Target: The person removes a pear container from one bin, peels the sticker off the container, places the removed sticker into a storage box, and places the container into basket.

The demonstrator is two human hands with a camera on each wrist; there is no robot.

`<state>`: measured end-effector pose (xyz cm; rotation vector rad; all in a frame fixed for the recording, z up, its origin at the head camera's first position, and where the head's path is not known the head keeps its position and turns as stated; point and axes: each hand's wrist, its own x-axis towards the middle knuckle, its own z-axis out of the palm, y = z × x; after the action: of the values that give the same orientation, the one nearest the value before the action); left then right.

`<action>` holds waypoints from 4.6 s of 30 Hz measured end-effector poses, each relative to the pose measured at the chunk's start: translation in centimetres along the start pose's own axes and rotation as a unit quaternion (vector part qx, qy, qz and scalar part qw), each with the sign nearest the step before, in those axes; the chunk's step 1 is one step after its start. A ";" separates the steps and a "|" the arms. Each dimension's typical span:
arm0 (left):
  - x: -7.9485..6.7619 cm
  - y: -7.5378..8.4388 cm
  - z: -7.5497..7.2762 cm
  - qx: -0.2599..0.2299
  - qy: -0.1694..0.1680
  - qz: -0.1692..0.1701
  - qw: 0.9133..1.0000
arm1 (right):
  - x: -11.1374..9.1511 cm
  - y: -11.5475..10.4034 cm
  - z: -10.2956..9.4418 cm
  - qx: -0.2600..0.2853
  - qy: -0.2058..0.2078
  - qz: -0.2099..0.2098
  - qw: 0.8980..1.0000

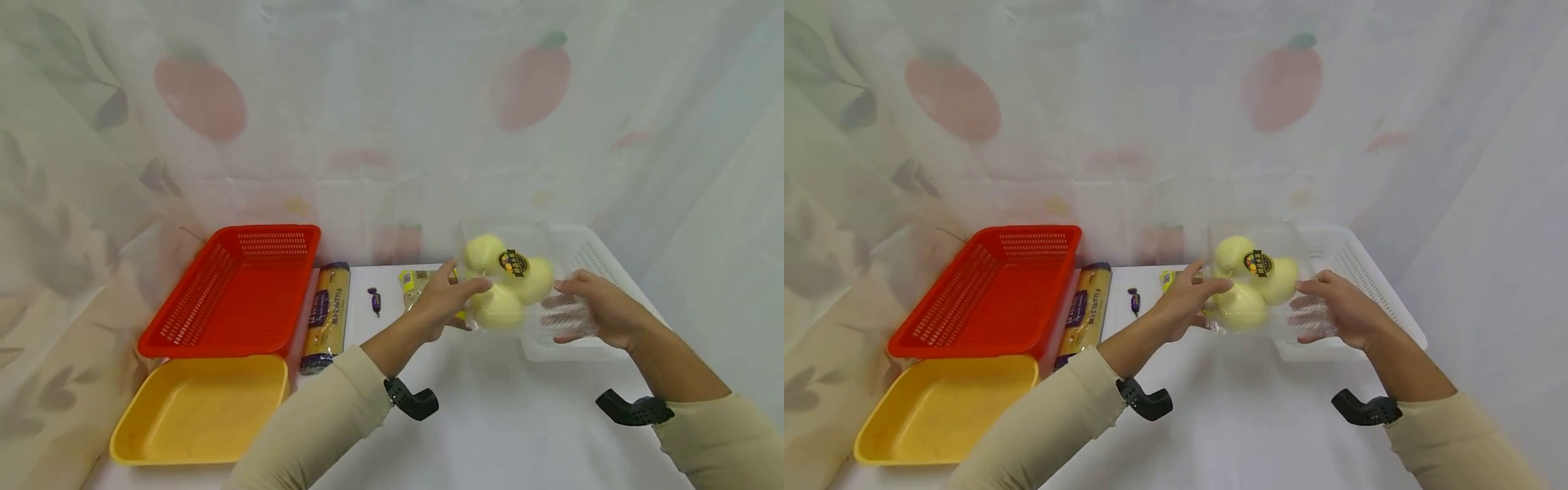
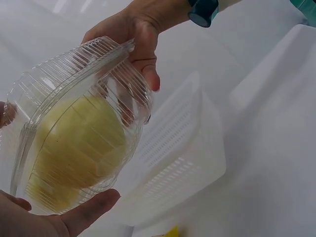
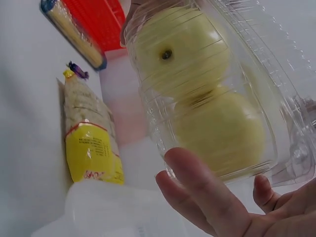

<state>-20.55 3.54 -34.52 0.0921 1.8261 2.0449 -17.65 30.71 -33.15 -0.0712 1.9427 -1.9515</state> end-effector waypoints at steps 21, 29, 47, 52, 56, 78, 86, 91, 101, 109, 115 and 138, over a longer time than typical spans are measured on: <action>-4.1 -0.7 -4.3 0.015 -0.005 0.005 1.000 | -0.6 1.3 5.0 -0.030 -0.011 -0.012 0.999; -5.3 -1.9 -5.5 0.022 0.001 0.012 1.000 | -0.6 2.5 6.7 -0.064 0.008 -0.018 0.998; -7.6 -6.0 -8.5 0.025 0.032 -0.011 0.999 | -0.4 6.9 10.2 -0.040 0.003 -0.025 0.999; -8.3 -7.2 -9.2 0.012 0.035 -0.014 0.999 | -0.2 8.3 11.1 -0.033 0.012 -0.010 0.999; -8.8 -8.0 -9.6 0.000 0.038 -0.016 0.999 | 0.0 9.1 11.8 -0.031 0.018 0.000 0.999; -9.8 -12.0 -11.3 -0.046 0.047 -0.019 0.998 | 1.0 12.4 13.4 -0.047 0.001 0.028 0.999; -10.0 -13.1 -11.8 -0.051 0.048 -0.027 0.997 | 1.5 13.5 13.9 -0.056 0.004 0.042 0.998; -10.1 -13.6 -12.1 -0.054 0.047 -0.027 0.997 | 1.7 14.3 14.2 -0.063 0.018 0.050 0.997; -10.3 -14.4 -12.6 -0.020 0.050 -0.034 0.998 | 1.7 15.1 14.6 -0.077 0.031 0.052 0.995; -10.2 -14.7 -13.0 -0.009 0.050 -0.035 0.998 | 1.7 15.3 14.9 -0.086 0.042 0.055 0.994; -10.2 -14.9 -13.1 0.009 0.055 -0.041 0.998 | 1.7 15.3 15.2 -0.094 0.060 0.066 0.992; -10.8 -15.7 -12.8 0.063 0.082 -0.021 0.994 | 1.6 16.3 15.4 -0.087 0.073 0.069 0.991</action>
<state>-10.65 -10.96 -49.28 -0.0803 2.0372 1.9575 -10.73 16.06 -48.76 0.1592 2.1475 -1.7392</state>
